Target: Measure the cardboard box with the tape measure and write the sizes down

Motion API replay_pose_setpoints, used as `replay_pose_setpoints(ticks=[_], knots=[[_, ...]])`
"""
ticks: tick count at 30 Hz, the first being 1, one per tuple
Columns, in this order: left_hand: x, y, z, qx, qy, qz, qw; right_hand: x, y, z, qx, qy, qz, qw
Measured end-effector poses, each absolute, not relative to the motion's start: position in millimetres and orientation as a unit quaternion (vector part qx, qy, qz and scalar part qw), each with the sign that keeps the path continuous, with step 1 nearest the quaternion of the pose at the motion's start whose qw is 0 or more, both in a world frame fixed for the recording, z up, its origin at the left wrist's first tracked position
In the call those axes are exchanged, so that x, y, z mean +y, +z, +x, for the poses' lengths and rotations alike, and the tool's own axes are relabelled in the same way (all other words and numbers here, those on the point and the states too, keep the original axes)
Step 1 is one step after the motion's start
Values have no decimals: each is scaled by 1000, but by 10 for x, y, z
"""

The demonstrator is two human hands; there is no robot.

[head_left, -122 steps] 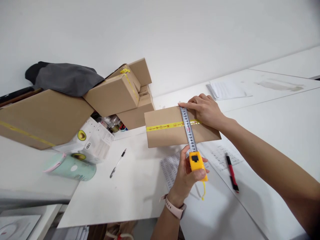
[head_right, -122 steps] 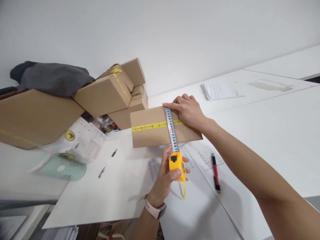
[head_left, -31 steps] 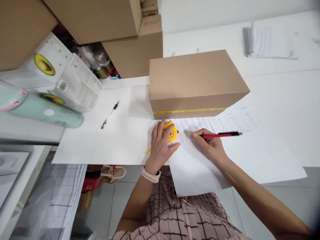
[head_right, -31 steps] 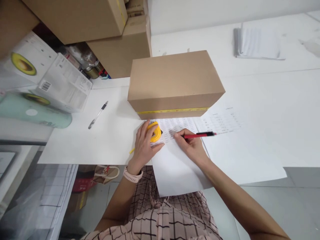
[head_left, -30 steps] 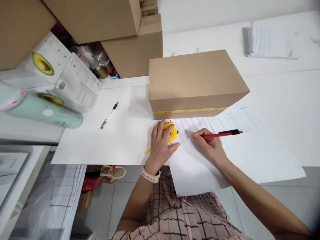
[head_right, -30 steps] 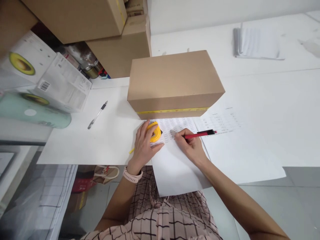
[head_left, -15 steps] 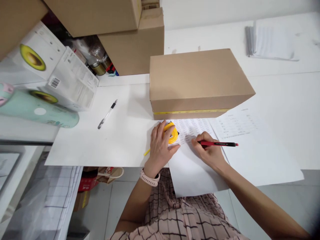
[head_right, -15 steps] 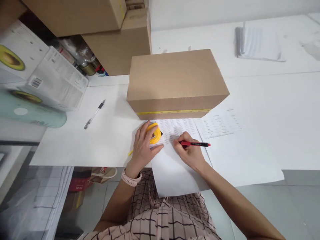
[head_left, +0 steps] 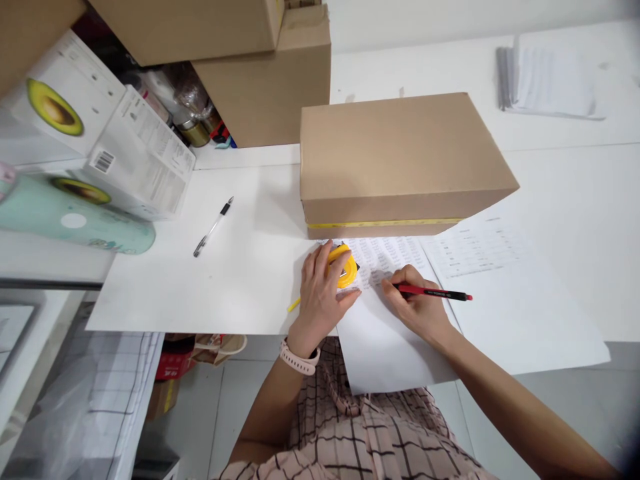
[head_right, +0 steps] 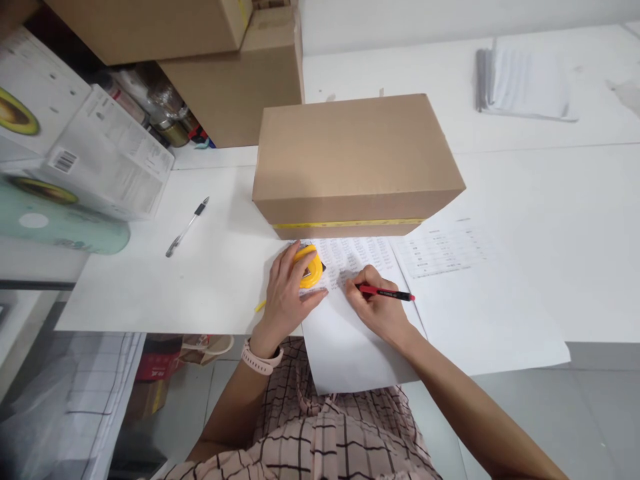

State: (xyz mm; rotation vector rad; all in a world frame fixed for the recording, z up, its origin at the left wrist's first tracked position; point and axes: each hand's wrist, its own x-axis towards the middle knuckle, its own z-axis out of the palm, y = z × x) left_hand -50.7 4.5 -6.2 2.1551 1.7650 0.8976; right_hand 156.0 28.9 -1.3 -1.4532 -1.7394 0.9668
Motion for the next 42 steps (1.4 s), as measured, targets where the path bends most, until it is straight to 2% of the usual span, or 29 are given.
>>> replay_pose_setpoints(ticks=[27, 42], knots=[[46, -62, -509, 595, 310, 733, 106, 296, -47, 1554, -625, 419, -548, 365], [41, -64, -512, 601, 302, 732, 111, 309, -16, 1528, -634, 387, -551, 380]])
